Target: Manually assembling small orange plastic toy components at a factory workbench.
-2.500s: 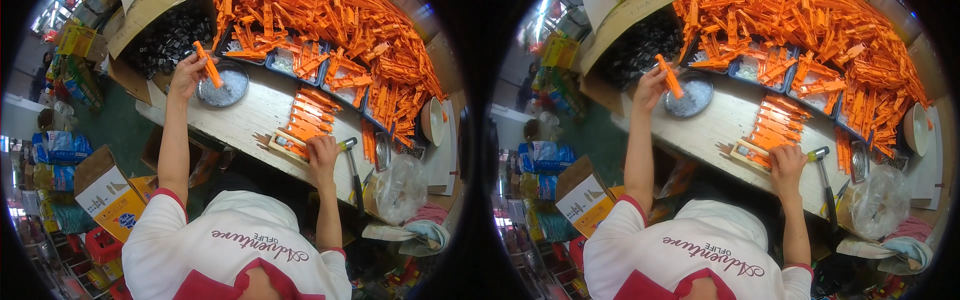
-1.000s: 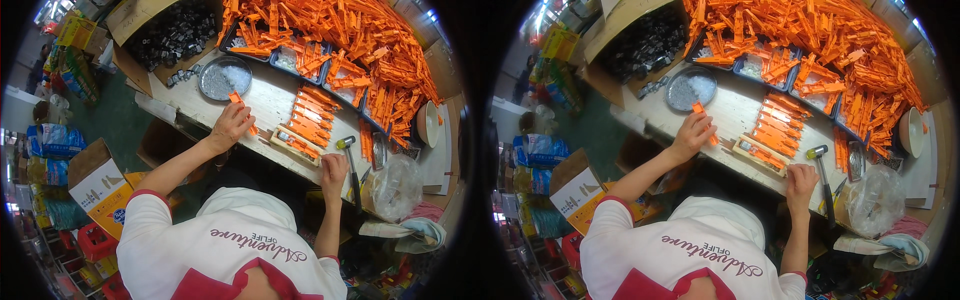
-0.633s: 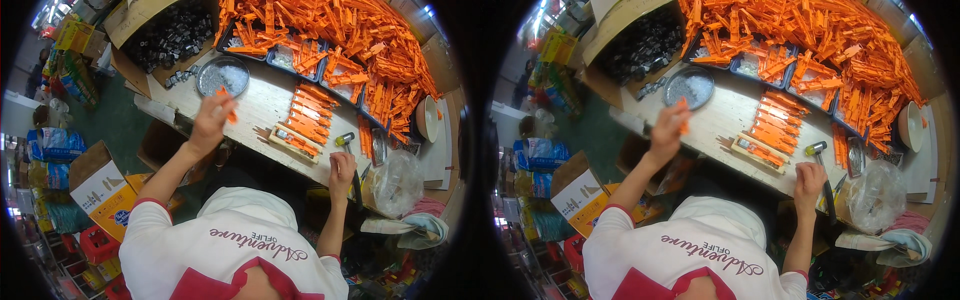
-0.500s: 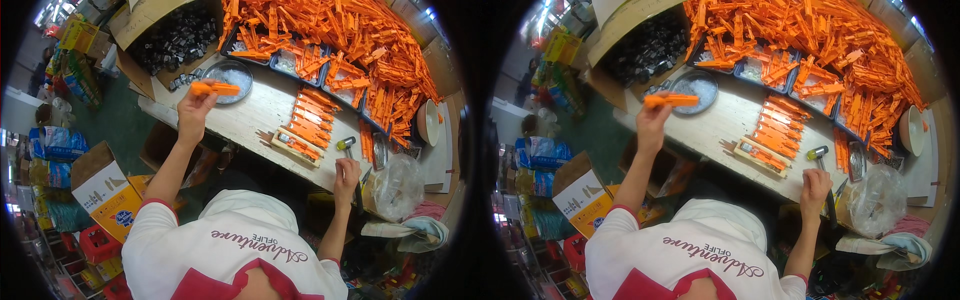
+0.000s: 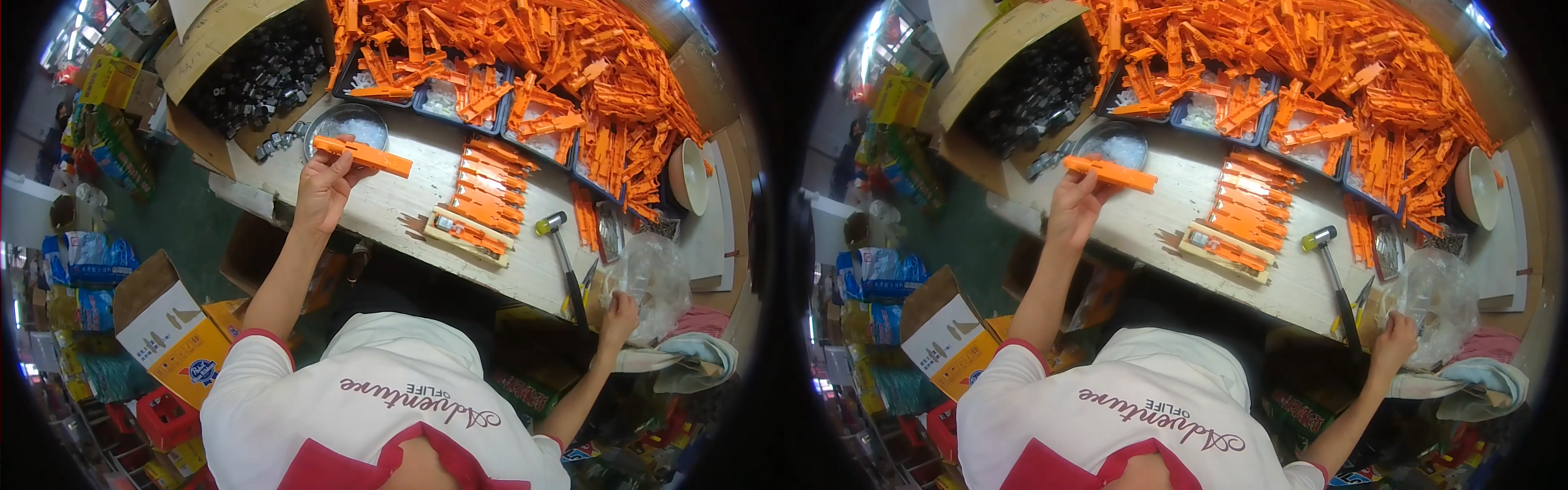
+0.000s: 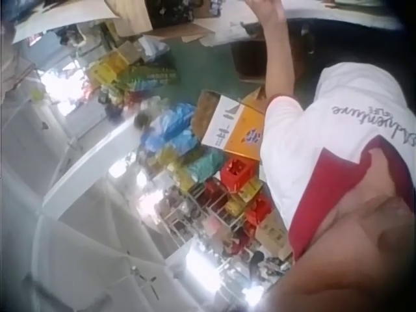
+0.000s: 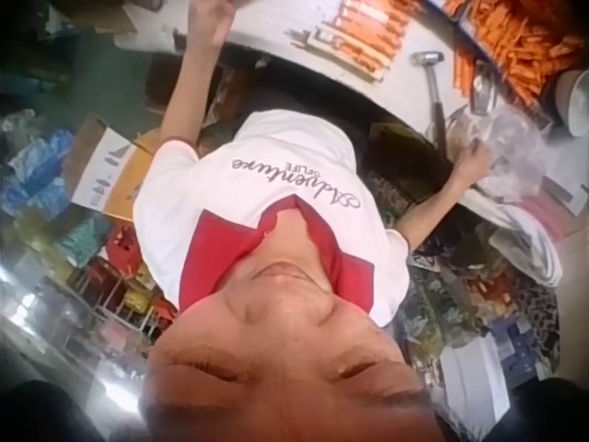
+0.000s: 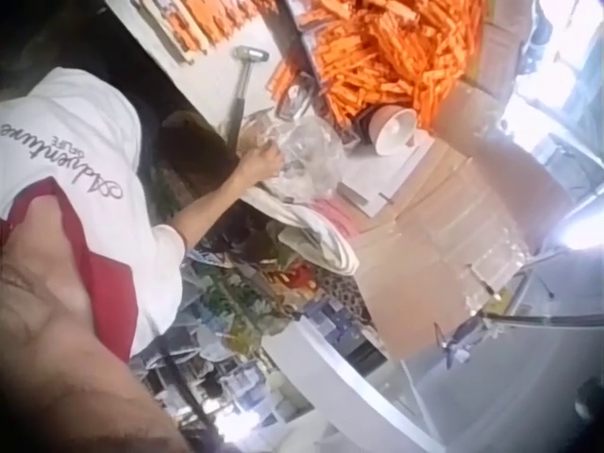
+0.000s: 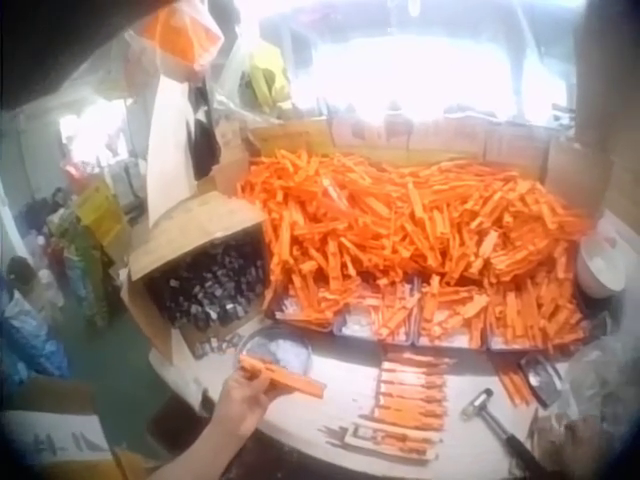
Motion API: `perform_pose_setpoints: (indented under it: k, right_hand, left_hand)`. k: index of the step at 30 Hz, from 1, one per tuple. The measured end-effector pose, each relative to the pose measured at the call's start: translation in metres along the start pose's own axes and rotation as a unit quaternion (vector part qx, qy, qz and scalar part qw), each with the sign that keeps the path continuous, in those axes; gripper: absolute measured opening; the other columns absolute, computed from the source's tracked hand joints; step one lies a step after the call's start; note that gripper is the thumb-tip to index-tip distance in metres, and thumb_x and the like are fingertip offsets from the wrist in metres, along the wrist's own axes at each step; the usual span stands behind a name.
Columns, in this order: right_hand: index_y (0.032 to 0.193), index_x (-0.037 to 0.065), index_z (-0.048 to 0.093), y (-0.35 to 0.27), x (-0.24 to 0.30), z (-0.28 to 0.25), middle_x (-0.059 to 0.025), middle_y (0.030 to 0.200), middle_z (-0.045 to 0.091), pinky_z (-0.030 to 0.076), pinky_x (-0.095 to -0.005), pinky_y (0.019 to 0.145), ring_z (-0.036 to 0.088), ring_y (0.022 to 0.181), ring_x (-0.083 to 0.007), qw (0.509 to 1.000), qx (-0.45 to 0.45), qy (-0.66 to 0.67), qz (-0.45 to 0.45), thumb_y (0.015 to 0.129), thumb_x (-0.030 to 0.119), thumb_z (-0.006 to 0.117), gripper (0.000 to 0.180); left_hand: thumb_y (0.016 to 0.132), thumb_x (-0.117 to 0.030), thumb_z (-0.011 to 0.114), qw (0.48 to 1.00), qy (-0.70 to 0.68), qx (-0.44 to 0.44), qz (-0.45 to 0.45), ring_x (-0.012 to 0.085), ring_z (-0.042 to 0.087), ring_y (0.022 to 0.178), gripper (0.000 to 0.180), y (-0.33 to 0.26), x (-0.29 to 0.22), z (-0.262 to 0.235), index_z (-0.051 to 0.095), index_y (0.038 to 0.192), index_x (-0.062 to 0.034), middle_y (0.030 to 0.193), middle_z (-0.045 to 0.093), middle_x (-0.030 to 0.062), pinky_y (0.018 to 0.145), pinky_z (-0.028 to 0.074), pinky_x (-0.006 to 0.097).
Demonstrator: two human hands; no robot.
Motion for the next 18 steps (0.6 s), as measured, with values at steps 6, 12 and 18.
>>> perform_pose_setpoints:
  k: [6, 12, 18]
  right_hand:
    - [0.081, 0.007, 0.063, -0.025, -0.052, 0.017, -0.0136, 0.086, 0.059, 0.043, -0.0457, 0.072, 0.055, 0.086, -0.0318, 0.95, 0.219, -0.173, 0.141, 0.074, 0.017, 0.056, 0.014]
    - [0.108, 0.011, 0.051, 0.005, -0.071, 0.012, -0.0109, 0.119, 0.045, 0.036, -0.0597, 0.084, 0.04, 0.111, -0.0305, 0.953, 0.178, -0.217, 0.11, 0.069, 0.025, 0.066, 0.045]
    - [0.118, 0.011, 0.042, 0.015, -0.104, -0.022, -0.0134, 0.13, 0.034, 0.035, -0.0585, 0.085, 0.035, 0.115, -0.0346, 0.96, 0.112, -0.218, 0.139, 0.069, 0.023, 0.067, 0.056]
  left_hand:
    - [0.085, -0.008, 0.054, 0.995, 0.018, 0.091, -0.031, 0.0218, 0.058, 0.094, 0.024, 0.007, 0.036, 0.033, 0.05, 0.107, -0.0012, 0.101, 0.057, 0.0111, 0.081, 0.05, 0.038]
    - [0.084, -0.005, 0.055, 0.983, 0.071, 0.153, -0.069, 0.0201, 0.06, 0.083, 0.022, -0.008, 0.069, 0.076, 0.051, 0.105, 0.0003, 0.099, 0.058, 0.0134, 0.067, 0.053, 0.032]
    - [0.081, -0.003, 0.058, 0.961, 0.071, 0.207, -0.169, 0.018, 0.06, 0.081, 0.022, -0.025, 0.12, 0.129, 0.053, 0.102, 0.0012, 0.097, 0.058, 0.0103, 0.065, 0.053, 0.03]
Point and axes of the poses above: each hand's wrist, its own y-axis towards the middle knuckle, its own z-axis out of the palm, x = y × z, the point moved 9 cm from there along y, towards the middle knuckle
